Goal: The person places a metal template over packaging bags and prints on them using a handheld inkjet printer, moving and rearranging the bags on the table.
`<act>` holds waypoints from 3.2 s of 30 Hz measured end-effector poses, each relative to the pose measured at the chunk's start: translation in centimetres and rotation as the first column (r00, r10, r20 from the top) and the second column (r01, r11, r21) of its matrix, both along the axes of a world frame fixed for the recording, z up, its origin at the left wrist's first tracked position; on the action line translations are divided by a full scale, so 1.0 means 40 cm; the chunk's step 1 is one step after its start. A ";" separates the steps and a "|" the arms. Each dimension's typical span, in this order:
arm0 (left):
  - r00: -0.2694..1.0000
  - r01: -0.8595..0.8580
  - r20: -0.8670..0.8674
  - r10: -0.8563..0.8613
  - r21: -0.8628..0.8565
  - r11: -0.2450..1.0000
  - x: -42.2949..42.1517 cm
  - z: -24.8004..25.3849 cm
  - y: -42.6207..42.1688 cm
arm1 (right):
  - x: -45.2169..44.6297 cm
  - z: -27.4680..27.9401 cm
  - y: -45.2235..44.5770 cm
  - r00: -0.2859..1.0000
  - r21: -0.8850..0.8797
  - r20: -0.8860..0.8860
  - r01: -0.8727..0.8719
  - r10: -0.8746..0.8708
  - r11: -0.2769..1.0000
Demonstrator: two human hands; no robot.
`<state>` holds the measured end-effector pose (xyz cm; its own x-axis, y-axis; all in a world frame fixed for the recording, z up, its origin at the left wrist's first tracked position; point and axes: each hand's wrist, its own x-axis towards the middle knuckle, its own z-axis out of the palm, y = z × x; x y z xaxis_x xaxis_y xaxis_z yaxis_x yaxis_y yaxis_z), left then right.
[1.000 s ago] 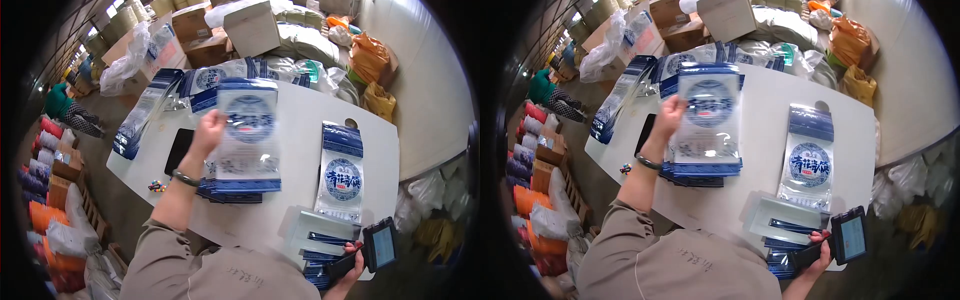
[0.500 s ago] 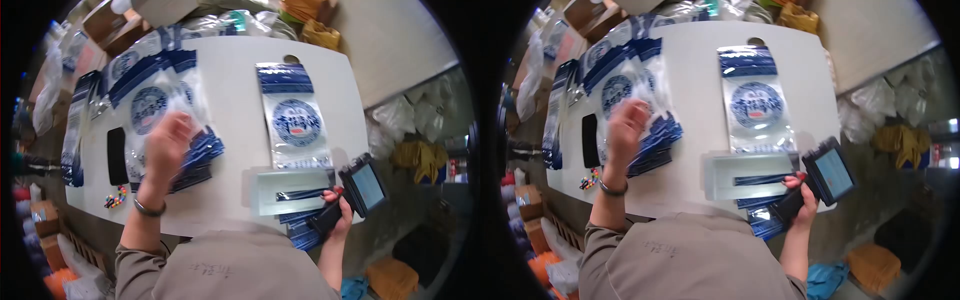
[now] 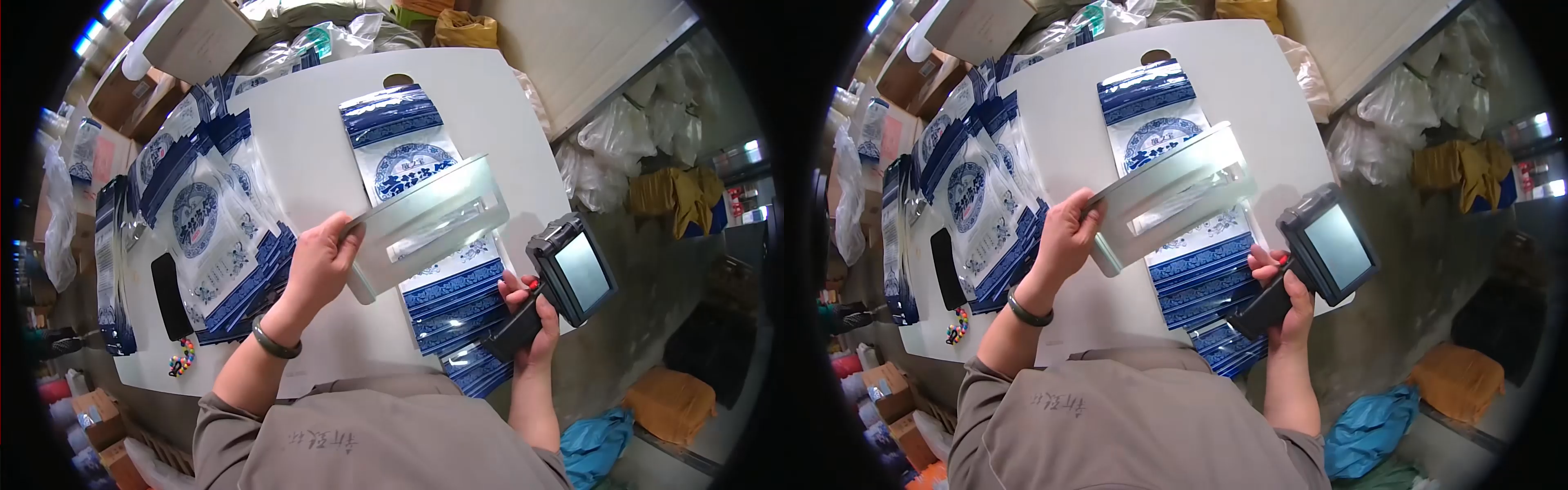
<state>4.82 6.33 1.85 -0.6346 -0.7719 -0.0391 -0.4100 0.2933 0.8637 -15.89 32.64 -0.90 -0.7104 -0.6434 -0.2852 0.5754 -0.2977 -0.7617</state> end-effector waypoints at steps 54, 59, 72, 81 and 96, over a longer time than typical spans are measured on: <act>0.974 0.117 0.213 -0.075 -0.194 0.974 -0.058 -0.048 -0.166 | -0.004 0.015 -0.014 1.000 0.012 0.022 0.010 -0.010 1.000; 0.950 0.130 0.308 -0.056 -0.224 0.966 -0.061 -0.057 -0.163 | -0.005 0.015 -0.015 1.000 0.011 0.008 -0.005 0.005 1.000; 0.898 0.208 0.425 -0.109 -0.192 0.959 -0.065 -0.047 -0.172 | -0.008 0.014 -0.010 0.997 -0.011 0.080 -0.005 0.006 1.000; 0.905 0.164 0.424 -0.044 -0.252 0.954 -0.066 -0.052 -0.159 | -0.008 0.021 -0.005 0.987 -0.153 0.162 0.010 0.015 0.988; 0.861 0.194 0.508 -0.026 -0.281 0.940 -0.065 -0.060 -0.164 | 0.040 0.232 -0.149 0.819 0.597 -0.348 -0.182 0.456 0.782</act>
<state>2.23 -0.22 -0.53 -0.6777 -0.7223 -0.1375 -0.7021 0.5802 0.4129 -14.30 26.67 8.40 -0.6201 -0.7055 -0.3432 0.1112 0.3540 -0.9286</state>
